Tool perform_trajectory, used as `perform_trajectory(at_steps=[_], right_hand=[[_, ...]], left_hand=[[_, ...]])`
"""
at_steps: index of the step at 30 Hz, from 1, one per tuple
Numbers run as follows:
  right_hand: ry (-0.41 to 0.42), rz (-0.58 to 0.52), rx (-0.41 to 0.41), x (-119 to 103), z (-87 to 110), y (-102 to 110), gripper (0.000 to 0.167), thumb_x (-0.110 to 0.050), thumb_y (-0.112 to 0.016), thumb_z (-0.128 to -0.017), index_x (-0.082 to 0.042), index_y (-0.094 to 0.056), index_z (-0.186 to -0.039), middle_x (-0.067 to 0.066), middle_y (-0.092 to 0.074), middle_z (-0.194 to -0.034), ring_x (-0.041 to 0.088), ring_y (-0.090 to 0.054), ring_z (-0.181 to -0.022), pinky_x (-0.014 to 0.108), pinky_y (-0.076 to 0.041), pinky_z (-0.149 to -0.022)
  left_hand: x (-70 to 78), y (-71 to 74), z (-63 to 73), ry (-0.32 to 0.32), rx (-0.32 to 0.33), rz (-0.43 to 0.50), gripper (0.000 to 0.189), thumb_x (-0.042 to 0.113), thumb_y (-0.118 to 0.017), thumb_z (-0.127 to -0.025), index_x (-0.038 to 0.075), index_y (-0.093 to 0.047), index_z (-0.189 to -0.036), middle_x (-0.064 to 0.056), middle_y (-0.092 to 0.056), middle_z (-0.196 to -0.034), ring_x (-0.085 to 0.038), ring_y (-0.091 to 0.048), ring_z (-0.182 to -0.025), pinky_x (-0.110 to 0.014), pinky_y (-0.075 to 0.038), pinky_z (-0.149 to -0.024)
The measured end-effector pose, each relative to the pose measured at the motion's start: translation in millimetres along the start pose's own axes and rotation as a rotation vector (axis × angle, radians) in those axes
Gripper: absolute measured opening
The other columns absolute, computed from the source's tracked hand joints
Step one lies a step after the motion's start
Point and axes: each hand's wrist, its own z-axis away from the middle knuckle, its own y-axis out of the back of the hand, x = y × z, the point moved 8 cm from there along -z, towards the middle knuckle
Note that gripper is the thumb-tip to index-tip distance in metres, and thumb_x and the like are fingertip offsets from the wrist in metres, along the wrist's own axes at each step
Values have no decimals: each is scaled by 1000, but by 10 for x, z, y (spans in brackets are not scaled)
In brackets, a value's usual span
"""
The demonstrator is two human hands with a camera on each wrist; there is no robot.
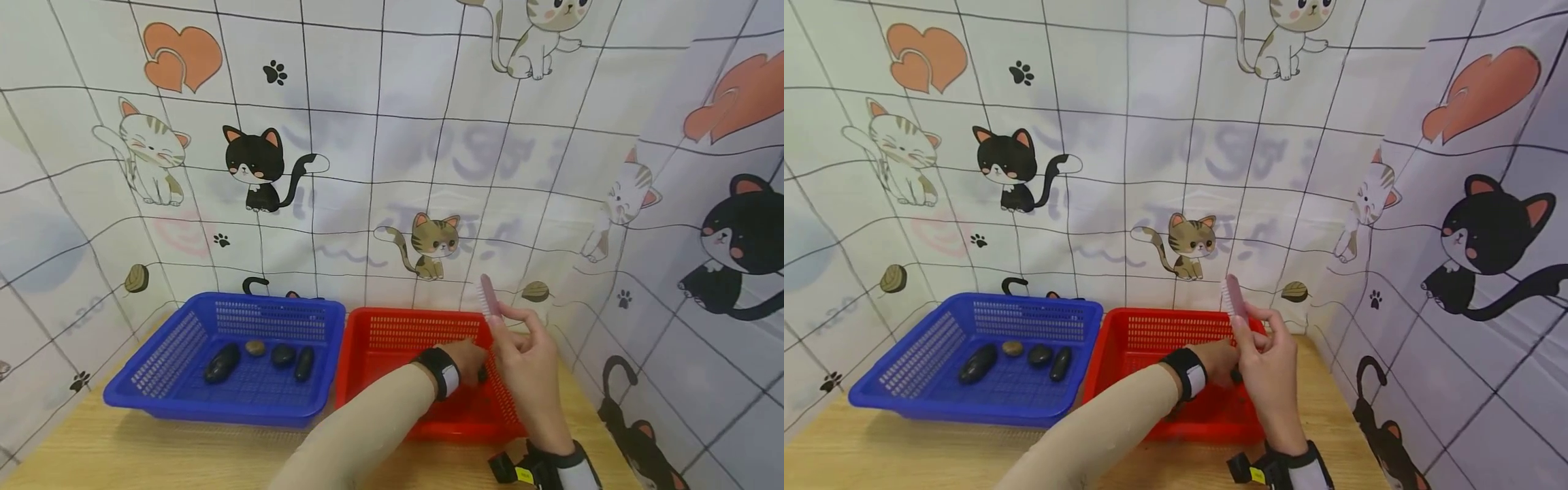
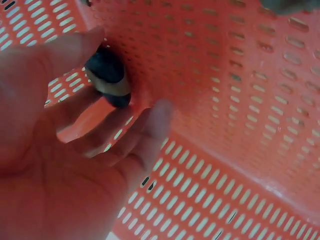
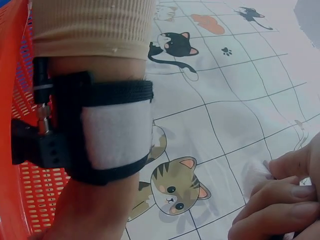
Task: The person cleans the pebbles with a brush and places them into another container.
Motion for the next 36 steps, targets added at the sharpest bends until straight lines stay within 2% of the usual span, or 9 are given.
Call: perform_trajectory(at_steps=[6, 11, 17, 24, 27, 29, 32, 33, 36], right_hand=[[20, 9, 10, -20, 16, 12, 41, -38, -73, -117, -22, -67, -154, 0, -54, -64, 21, -45, -50, 24, -42, -50], [18, -2, 18, -11, 21, 40, 40, -38, -73, -117, -22, -67, -153, 0, -54, -63, 21, -45, -49, 24, -42, -50], [12, -28, 15, -31, 6, 40, 41, -36, -73, -117, -20, -67, -154, -1, -52, -63, 20, -44, -50, 25, -42, -49], [41, -13, 23, -88, 31, 23, 42, -38, -73, -117, -21, -68, -154, 1, -53, -63, 21, -44, -49, 25, -41, -49], [49, -28, 11, -101, 35, 5, 41, -37, -73, -117, -21, -67, -154, 1, -52, -63, 21, -43, -50, 25, -40, -49], [47, -33, 10, -99, 38, 4, 41, -37, -73, -117, -21, -67, -154, 0, -52, -63, 20, -43, -50, 24, -39, -49], [44, -24, 5, -86, 35, 0, 43, -37, -73, -117, -20, -66, -156, 0, -53, -63, 19, -43, -50, 24, -39, -50], [41, -25, 3, -77, 34, 0, 44, -37, -73, -117, -19, -66, -156, 1, -53, -63, 19, -43, -50, 24, -39, -49], [38, -27, 0, -58, 27, 12, 43, -37, -72, -117, -19, -65, -156, 0, -52, -63, 19, -42, -49, 24, -39, -49]], left_hand=[[-5, -128, -166, -27, 42, -35, 22, 14, -97, -97, 23, -86, -114, 6, -76, -83, -12, -65, -78, -22, -54, -73], [29, -107, -133, -30, 31, 16, 28, 12, -98, -94, 22, -87, -118, 6, -77, -86, -12, -67, -78, -21, -56, -76], [60, -53, -39, -20, 30, -96, 21, 17, -98, -96, 19, -89, -115, 3, -78, -83, -15, -68, -75, -22, -57, -73], [-152, -294, -367, -31, 1, -197, 16, 27, -97, -98, 26, -88, -111, 7, -78, -83, -13, -68, -77, -25, -60, -77], [-219, -354, -402, -4, -25, -257, 14, 29, -98, -97, 26, -87, -105, 7, -76, -81, -14, -68, -78, -26, -61, -77], [-210, -311, -333, -9, -45, -274, 10, 31, -95, -100, 26, -86, -102, 7, -74, -79, -13, -66, -77, -27, -59, -76], [-106, -83, -48, -15, -29, -187, 17, 23, -96, -99, 24, -85, -112, 6, -76, -85, -13, -67, -81, -27, -59, -79], [-55, 28, 81, -29, -26, -152, 18, 21, -95, -99, 21, -84, -114, 4, -76, -85, -14, -68, -80, -27, -59, -77], [22, 243, 324, -59, -13, -70, 25, 16, -94, -99, 17, -82, -121, 3, -75, -87, -15, -66, -79, -26, -56, -73]])
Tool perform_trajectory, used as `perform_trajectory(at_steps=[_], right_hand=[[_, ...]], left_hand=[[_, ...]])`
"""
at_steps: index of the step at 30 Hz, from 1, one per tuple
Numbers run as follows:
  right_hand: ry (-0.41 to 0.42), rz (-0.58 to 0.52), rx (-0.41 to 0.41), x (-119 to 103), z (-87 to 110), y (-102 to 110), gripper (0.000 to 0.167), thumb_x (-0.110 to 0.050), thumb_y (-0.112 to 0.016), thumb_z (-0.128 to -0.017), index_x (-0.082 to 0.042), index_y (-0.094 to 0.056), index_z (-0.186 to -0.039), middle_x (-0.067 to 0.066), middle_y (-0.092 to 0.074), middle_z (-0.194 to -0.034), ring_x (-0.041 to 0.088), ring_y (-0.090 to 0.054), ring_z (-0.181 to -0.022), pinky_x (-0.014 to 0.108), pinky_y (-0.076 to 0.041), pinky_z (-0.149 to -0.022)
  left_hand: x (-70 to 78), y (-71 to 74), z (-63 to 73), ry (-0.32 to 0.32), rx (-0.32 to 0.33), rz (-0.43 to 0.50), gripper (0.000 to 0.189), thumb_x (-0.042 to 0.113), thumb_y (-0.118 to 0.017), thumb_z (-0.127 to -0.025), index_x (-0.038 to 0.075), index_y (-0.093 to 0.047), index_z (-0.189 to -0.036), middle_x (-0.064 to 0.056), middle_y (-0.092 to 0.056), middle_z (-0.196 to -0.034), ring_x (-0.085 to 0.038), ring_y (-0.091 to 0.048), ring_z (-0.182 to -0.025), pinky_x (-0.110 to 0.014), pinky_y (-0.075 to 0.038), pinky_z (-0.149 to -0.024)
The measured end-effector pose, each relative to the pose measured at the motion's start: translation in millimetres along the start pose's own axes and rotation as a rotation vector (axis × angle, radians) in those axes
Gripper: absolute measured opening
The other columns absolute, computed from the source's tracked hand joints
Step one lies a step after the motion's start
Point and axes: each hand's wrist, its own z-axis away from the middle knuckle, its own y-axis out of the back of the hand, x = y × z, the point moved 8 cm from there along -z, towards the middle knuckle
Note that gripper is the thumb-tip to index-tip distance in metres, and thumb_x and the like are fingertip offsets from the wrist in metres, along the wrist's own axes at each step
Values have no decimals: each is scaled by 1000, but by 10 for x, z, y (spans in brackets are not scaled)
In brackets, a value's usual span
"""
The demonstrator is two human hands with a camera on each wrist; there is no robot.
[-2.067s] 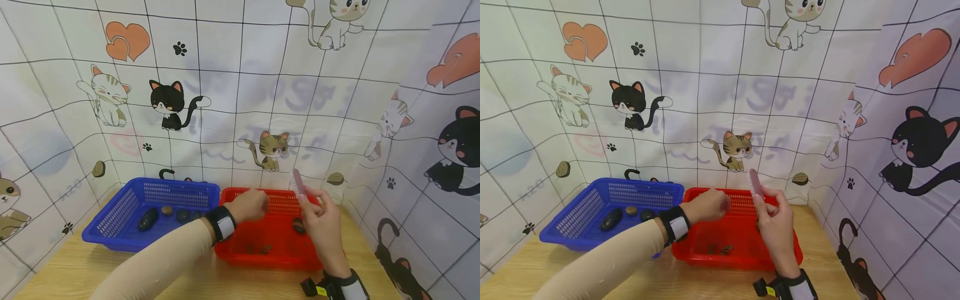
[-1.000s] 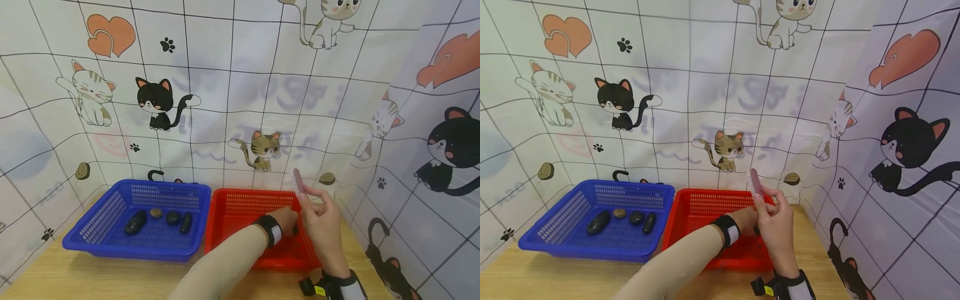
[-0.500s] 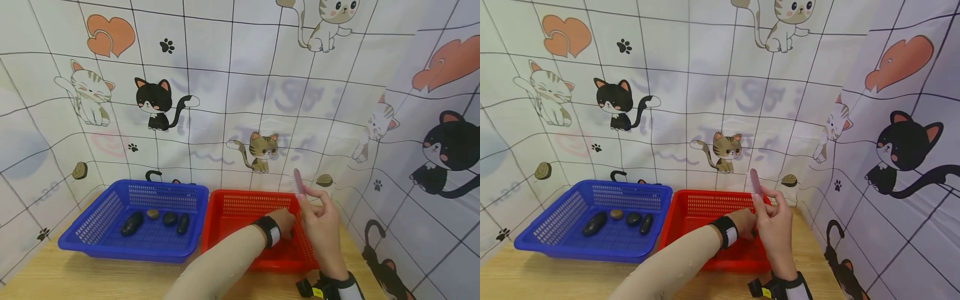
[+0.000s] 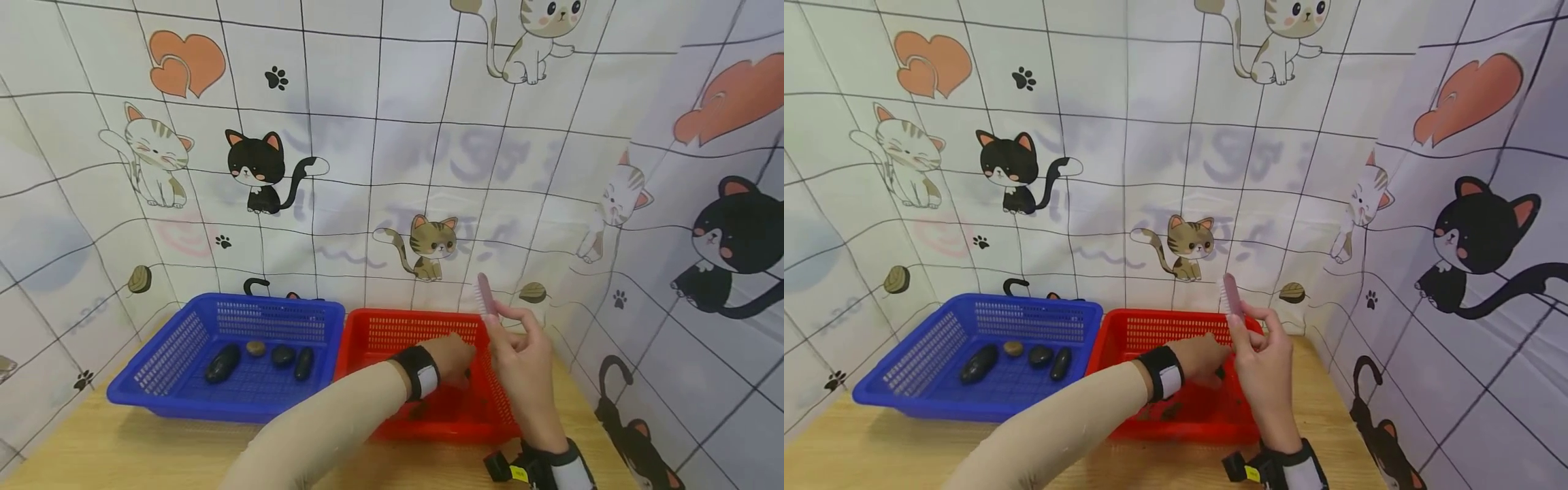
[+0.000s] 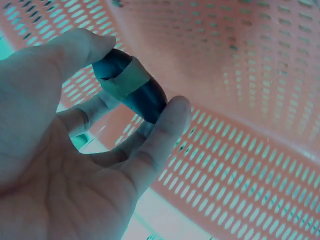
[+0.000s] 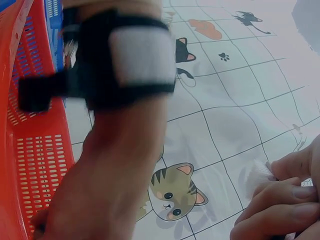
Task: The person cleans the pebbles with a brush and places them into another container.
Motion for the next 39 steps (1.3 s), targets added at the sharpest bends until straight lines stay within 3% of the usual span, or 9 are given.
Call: perform_trajectory(at_steps=[7, 13, 19, 26, 28, 30, 33, 39], right_hand=[[6, -3, -4, -40, 30, 6, 40, -38, -72, -117, -21, -66, -153, 0, -52, -63, 19, -41, -49, 24, -39, -49], [28, -1, -15, -82, 49, -36, 40, -38, -73, -117, -20, -66, -152, 1, -53, -63, 20, -40, -48, 25, -39, -48], [32, -19, -42, -93, 60, -94, 41, -33, -73, -117, -17, -66, -154, 1, -52, -62, 19, -40, -47, 28, -40, -46], [50, -41, -78, -114, 137, -199, 39, -27, -73, -117, -13, -66, -153, 0, -48, -63, 13, -37, -49, 30, -36, -42], [78, -36, -101, -129, 180, -263, 38, -23, -73, -117, -12, -66, -153, 1, -48, -65, 10, -37, -50, 31, -36, -41], [125, -26, -124, -161, 220, -340, 38, -19, -74, -116, -10, -67, -152, 3, -58, -74, 9, -38, -51, 30, -35, -41], [180, -29, -166, -216, 282, -467, 36, -15, -77, -114, -9, -69, -149, 9, -67, -85, 6, -37, -50, 29, -35, -41], [204, -38, -236, -263, 406, -664, 35, -13, -79, -112, -11, -70, -146, 17, -78, -94, 6, -42, -53, 27, -37, -43]], left_hand=[[-34, 294, 298, -116, 61, 12, 29, 22, -89, -106, 16, -74, -129, 3, -78, -98, -12, -66, -85, -22, -60, -75], [-261, 460, 616, -126, 188, 107, 38, 30, -85, -109, 19, -69, -143, -3, -73, -123, -12, -64, -102, -20, -62, -86], [-518, 557, 962, -105, 321, 306, 42, 32, -82, -111, 22, -67, -149, -6, -69, -140, -12, -68, -117, -24, -67, -103], [-670, 638, 1310, -125, 454, 610, 44, 32, -72, -118, 22, -62, -160, -4, -76, -149, -25, -76, -136, -44, -70, -112], [-715, 590, 1384, -126, 471, 716, 42, 30, -69, -120, 24, -61, -160, -7, -77, -151, -28, -77, -137, -47, -70, -111], [-752, 535, 1449, -137, 489, 816, 40, 26, -66, -121, 23, -61, -160, -12, -77, -150, -32, -78, -136, -48, -70, -113], [-807, 447, 1518, -166, 502, 966, 41, 22, -65, -121, 15, -59, -161, -21, -76, -145, -36, -80, -134, -47, -67, -118], [-916, 383, 1588, -161, 496, 1146, 49, 40, -66, -120, 17, -60, -163, -23, -75, -147, -36, -82, -132, -42, -66, -119]])
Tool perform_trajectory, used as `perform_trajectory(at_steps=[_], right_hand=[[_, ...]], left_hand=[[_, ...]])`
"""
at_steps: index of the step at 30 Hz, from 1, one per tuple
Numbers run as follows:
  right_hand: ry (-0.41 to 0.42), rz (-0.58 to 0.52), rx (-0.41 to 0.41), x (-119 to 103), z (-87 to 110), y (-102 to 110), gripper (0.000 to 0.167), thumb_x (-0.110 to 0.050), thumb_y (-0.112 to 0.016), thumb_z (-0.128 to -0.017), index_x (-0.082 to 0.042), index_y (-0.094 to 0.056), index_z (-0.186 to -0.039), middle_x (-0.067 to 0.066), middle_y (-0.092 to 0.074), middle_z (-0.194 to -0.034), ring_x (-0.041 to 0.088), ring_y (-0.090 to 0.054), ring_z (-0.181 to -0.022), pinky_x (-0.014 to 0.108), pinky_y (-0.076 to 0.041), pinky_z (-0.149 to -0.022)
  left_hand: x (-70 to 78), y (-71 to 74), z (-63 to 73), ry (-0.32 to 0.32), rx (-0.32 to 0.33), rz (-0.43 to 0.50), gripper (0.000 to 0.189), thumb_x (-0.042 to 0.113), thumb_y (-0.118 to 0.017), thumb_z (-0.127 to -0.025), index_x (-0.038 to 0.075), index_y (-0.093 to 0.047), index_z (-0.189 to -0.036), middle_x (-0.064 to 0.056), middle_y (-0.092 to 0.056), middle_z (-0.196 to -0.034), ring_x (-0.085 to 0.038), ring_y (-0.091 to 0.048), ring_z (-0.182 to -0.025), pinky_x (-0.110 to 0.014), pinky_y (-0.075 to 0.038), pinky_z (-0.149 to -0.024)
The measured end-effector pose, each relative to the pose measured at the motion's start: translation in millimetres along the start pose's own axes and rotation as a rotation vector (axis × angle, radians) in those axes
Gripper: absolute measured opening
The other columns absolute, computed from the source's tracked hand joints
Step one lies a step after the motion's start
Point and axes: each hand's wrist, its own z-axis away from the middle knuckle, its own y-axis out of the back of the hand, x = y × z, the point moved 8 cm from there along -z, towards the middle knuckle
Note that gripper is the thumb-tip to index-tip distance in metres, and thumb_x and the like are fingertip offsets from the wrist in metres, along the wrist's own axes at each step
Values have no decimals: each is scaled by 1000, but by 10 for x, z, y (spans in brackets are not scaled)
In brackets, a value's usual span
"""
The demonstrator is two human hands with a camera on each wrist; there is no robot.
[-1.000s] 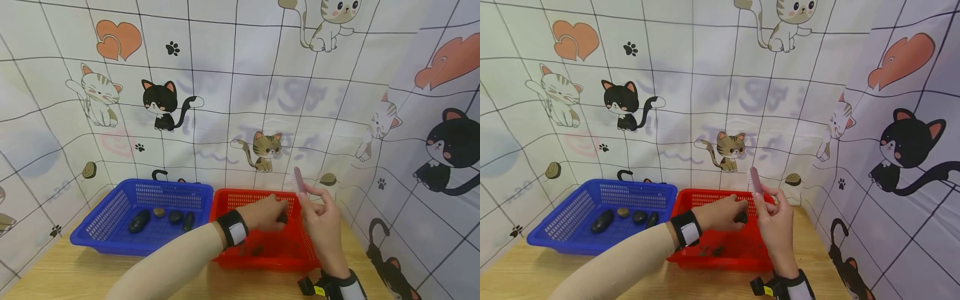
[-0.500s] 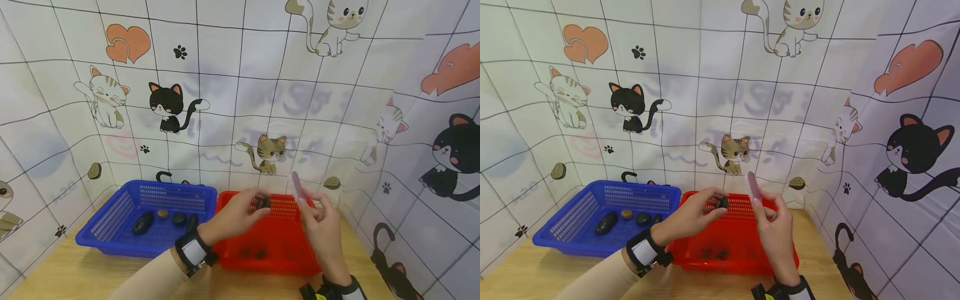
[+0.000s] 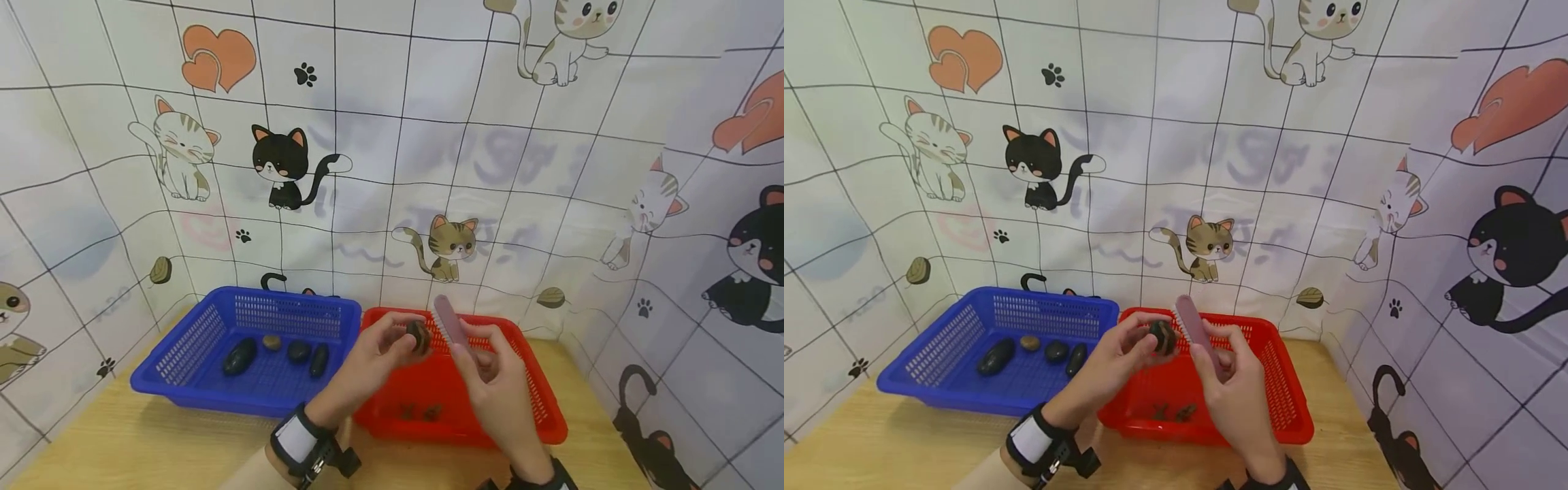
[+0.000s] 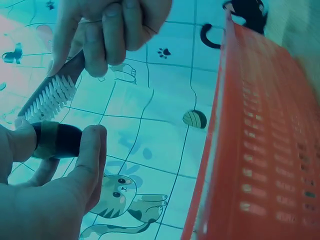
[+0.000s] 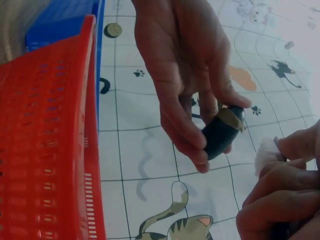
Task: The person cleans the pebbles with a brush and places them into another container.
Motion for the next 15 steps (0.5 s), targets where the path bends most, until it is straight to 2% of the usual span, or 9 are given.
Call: perform_trajectory(at_steps=[4, 8, 10, 15], right_hand=[[23, 7, -30, -39, 42, -101, 34, -13, -79, -112, -13, -70, -145, 16, -82, -102, 4, -48, -57, 26, -39, -45], [79, -19, -86, -50, 81, -236, 33, -10, -77, -112, -11, -69, -144, 4, -63, -76, 0, -45, -57, 25, -39, -43], [99, -35, -111, -38, 105, -300, 33, -8, -76, -113, -10, -68, -144, -3, -53, -70, -1, -43, -56, 25, -39, -43], [108, -34, -115, -2, 155, -385, 33, -10, -75, -114, -11, -68, -146, -8, -51, -69, -2, -45, -56, 24, -41, -44]], left_hand=[[-24, 71, 10, 30, 32, 77, 52, 39, -65, -120, 13, -59, -165, -25, -71, -156, -39, -83, -133, -46, -64, -119], [-84, 143, 43, 56, 101, 138, 51, 33, -66, -120, 11, -59, -165, -23, -74, -158, -39, -82, -134, -46, -62, -121], [-100, 161, 63, 46, 129, 163, 49, 30, -66, -120, 12, -59, -165, -21, -75, -157, -38, -82, -135, -47, -63, -120], [-108, 125, 101, 19, 140, 206, 51, 31, -69, -118, 13, -58, -165, -20, -76, -157, -37, -83, -133, -46, -64, -119]])
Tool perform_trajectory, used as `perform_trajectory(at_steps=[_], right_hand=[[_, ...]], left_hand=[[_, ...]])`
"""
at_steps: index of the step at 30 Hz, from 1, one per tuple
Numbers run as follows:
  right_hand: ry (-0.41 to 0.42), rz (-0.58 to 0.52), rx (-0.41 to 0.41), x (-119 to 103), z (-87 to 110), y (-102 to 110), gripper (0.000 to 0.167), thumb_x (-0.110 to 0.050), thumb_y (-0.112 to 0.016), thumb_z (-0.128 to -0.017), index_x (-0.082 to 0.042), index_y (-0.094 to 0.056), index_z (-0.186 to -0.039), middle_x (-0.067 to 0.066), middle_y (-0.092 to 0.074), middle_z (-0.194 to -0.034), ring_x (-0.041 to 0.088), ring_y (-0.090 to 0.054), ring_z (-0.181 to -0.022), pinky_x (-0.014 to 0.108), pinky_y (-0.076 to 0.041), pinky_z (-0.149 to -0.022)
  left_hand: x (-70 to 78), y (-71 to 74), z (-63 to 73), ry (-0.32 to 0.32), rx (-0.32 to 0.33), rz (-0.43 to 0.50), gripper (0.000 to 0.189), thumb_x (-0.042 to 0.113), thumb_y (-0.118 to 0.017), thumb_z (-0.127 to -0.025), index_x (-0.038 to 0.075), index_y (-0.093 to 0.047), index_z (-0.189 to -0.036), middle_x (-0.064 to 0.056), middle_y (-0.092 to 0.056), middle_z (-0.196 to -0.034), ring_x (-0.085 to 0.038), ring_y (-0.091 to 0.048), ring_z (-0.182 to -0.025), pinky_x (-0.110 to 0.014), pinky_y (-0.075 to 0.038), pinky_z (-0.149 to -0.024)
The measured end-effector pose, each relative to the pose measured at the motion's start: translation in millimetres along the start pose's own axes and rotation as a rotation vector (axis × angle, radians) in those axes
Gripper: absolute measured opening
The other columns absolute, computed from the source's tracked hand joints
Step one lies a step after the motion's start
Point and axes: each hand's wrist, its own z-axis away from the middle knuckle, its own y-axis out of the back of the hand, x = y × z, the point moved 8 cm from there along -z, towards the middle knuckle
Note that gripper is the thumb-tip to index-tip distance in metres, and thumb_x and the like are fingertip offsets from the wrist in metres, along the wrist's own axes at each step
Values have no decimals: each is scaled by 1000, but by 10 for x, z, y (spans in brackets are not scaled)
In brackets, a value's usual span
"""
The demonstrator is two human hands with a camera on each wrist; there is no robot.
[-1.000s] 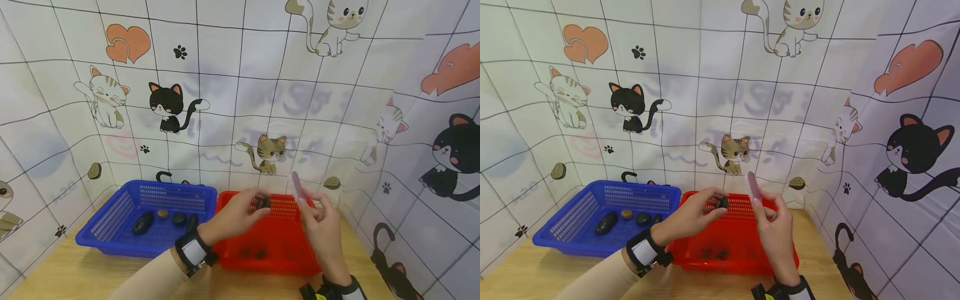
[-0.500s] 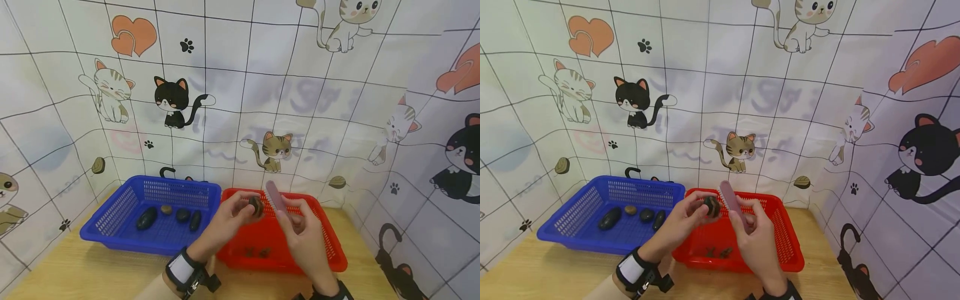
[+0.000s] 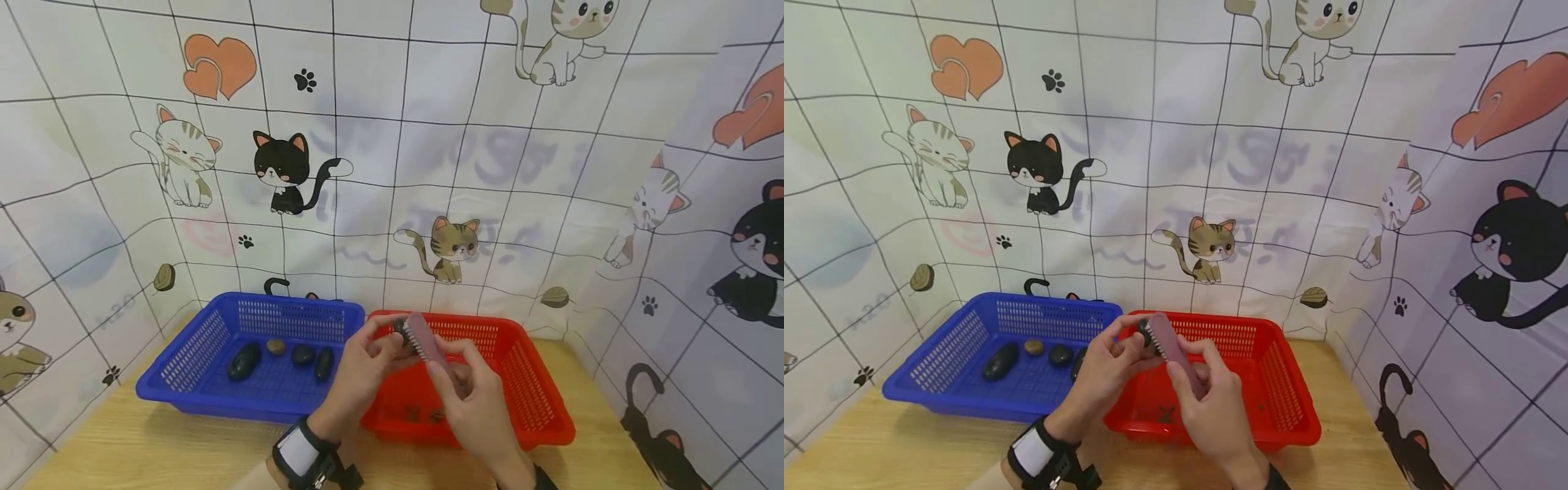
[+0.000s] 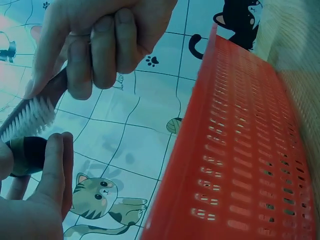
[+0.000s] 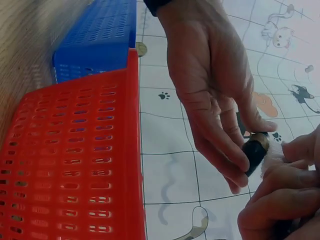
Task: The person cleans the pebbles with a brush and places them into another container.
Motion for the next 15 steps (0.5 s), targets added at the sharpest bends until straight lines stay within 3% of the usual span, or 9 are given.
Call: perform_trajectory(at_steps=[9, 15], right_hand=[[-34, 42, 44, 24, 9, 10, 33, -13, -78, -113, -13, -68, -145, -6, -52, -66, -2, -44, -52, 24, -44, -43], [-94, 50, 31, 78, 0, -8, 32, -15, -80, -112, -16, -69, -142, -5, -52, -69, 0, -44, -53, 24, -45, -45]], left_hand=[[-29, -41, 12, 21, -9, 47, 59, 33, -80, -110, 16, -63, -163, -17, -74, -160, -35, -81, -137, -44, -67, -114], [-36, 19, 9, 15, 68, 60, 60, 31, -81, -109, 11, -62, -162, -21, -75, -158, -34, -84, -132, -45, -67, -113]])
